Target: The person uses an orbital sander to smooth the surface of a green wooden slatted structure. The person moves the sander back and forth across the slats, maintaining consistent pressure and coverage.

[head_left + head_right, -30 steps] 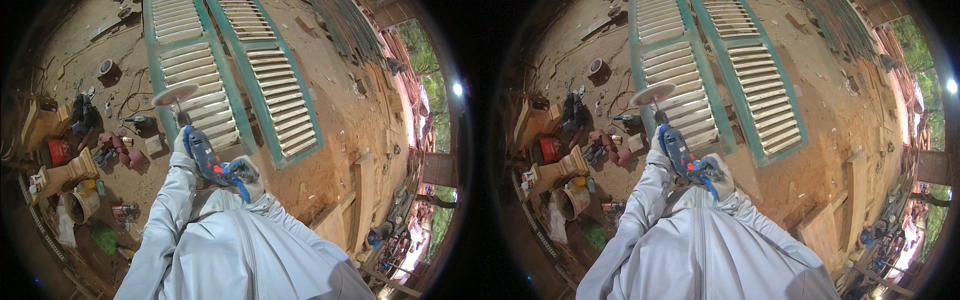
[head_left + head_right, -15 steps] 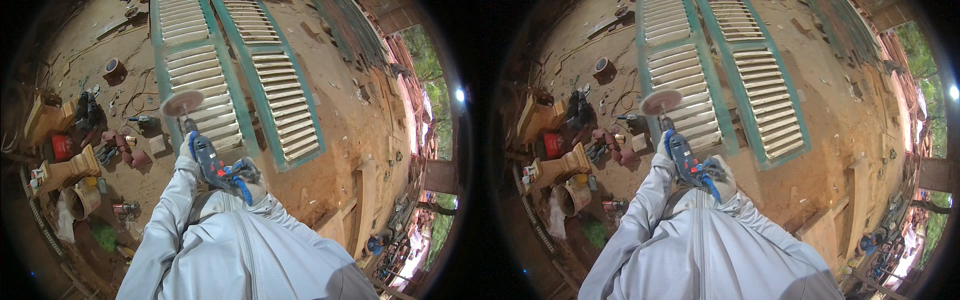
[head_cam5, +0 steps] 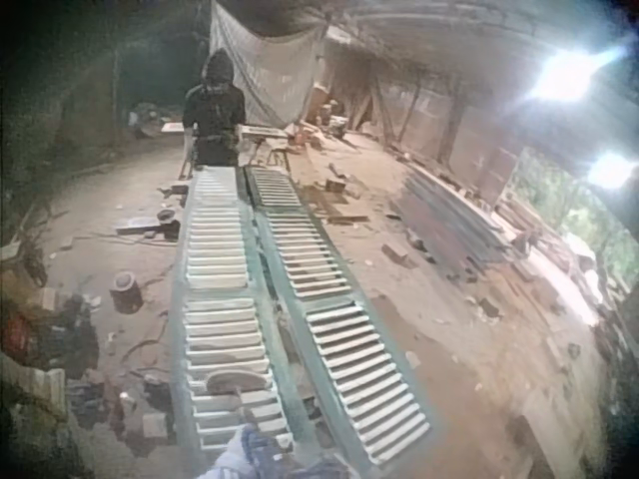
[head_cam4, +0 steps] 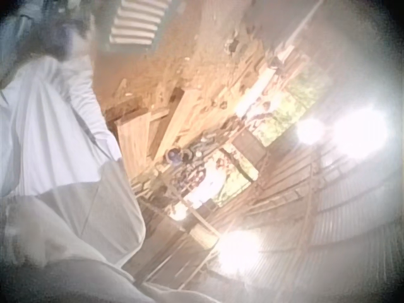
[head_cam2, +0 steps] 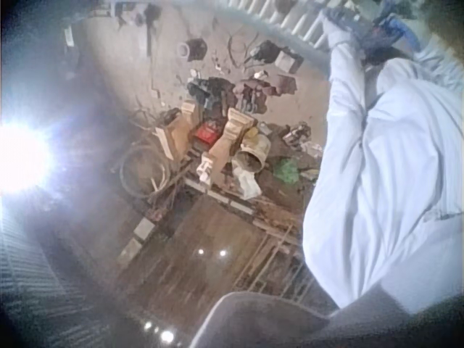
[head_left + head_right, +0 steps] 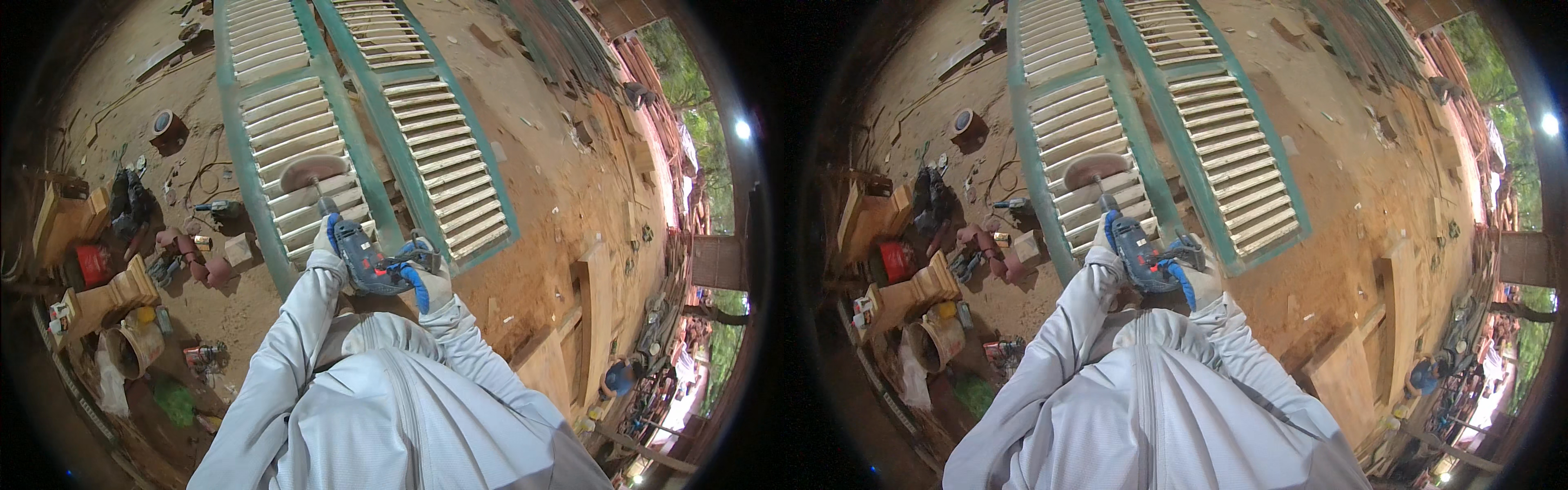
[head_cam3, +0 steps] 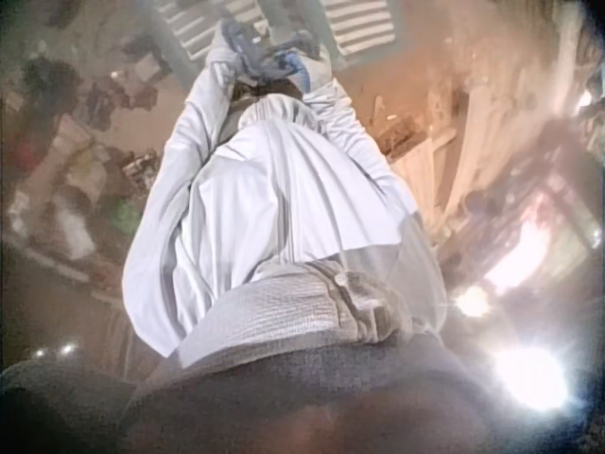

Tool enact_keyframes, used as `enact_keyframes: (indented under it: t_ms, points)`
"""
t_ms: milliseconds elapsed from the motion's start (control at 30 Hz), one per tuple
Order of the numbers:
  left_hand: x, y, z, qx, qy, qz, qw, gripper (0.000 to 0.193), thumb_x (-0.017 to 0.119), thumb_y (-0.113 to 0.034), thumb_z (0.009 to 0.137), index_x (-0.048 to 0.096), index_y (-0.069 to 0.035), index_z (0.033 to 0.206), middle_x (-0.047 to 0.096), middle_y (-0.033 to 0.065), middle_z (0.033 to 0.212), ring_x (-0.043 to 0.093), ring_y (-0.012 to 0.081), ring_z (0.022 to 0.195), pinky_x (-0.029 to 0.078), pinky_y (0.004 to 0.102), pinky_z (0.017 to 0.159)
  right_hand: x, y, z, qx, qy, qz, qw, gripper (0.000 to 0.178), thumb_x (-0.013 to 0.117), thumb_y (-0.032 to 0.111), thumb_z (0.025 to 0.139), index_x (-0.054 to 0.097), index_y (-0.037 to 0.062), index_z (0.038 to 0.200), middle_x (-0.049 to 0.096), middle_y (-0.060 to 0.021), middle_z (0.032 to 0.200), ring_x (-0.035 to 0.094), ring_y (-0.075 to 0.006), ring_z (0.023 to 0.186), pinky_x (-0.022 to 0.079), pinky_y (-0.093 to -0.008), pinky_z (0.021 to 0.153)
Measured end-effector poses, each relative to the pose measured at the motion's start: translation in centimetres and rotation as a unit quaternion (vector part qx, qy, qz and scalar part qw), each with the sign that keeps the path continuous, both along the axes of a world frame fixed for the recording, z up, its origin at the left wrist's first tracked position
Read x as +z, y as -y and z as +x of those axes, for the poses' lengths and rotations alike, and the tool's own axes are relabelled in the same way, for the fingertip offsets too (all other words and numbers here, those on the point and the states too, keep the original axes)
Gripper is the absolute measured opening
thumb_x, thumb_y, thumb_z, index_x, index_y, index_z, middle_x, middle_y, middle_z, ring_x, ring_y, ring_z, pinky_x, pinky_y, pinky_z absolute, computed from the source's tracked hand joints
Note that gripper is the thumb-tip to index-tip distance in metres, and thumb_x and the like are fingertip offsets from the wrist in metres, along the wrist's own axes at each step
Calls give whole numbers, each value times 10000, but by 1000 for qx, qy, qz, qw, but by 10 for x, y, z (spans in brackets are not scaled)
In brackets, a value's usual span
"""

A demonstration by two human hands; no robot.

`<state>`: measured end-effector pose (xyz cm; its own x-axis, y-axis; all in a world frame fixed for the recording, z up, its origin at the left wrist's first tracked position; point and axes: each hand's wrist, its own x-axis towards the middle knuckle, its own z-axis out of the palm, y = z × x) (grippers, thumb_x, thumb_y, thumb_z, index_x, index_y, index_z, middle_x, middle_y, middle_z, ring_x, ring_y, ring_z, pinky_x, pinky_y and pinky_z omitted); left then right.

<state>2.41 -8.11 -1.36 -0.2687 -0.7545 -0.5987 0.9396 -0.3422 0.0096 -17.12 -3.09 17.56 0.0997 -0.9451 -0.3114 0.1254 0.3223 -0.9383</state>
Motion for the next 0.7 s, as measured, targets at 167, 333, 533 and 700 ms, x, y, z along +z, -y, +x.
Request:
enact_keyframes:
  t_ms: [167, 333, 533, 700]
  points:
    - [3, 39, -21, 13, -8, -18, 1000, 217, 633, -355, 927, 617, -147, 863, 645, 63, 713, 634, 241, 597, 558, 414, 582, 28, 15, -1, -50, 69, -51, 995, 396, 551, -135, 846, 557, -16, 1224, 665, -120, 1017, 677, -231, 964, 558, -363, 896]
    - [72, 88, -24, -7, 109, -28, 994, 207, 631, -338, 926, 621, -143, 858, 647, 54, 710, 634, 228, 602, 554, 403, 582, 23, 35, -20, -59, 67, -106, 990, 360, 526, -129, 834, 568, -30, 1177, 664, -148, 1056, 677, -288, 1015, 546, -417, 949]
    - [29, 49, -14, 51, 10, -49, 997, 276, 613, -386, 937, 617, -127, 843, 670, 94, 736, 646, 272, 603, 570, 426, 603, 41, 46, -10, 89, -125, -162, 975, 406, 569, -118, 838, 565, -16, 1230, 656, -104, 1051, 670, -201, 937, 563, -328, 862]
    - [35, 36, 3, 5, 51, 31, 998, 350, 584, -493, 911, 604, -190, 739, 643, 57, 670, 608, 269, 542, 549, 446, 548, 36, 31, 19, -42, 75, 21, 996, 432, 692, -99, 806, 577, -11, 1212, 651, -52, 995, 650, -125, 871, 552, -262, 787]
